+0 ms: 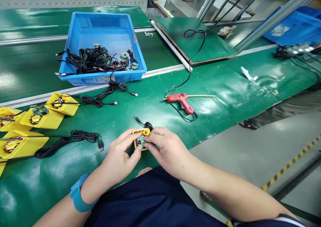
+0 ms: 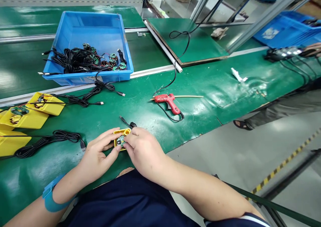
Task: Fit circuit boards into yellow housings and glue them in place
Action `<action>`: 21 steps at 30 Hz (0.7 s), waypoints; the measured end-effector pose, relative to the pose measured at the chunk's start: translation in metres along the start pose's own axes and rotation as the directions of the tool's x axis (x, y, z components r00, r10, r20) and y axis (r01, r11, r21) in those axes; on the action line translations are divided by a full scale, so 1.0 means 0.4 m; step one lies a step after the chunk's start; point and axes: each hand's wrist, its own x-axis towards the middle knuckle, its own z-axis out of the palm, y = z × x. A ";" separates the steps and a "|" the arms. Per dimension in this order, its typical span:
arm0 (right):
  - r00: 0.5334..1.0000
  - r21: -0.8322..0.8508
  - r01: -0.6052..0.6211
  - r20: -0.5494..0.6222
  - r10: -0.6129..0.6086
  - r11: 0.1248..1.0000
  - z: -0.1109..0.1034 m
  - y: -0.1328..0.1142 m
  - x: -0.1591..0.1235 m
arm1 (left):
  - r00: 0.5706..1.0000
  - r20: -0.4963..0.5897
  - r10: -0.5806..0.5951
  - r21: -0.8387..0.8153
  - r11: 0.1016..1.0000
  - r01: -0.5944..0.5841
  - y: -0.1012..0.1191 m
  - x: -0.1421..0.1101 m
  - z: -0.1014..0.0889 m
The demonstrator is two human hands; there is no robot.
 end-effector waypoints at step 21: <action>0.993 0.027 -0.084 0.091 0.081 0.996 -0.017 0.010 0.026 | 0.961 0.275 0.036 0.139 0.987 -0.077 0.036 0.113 -0.075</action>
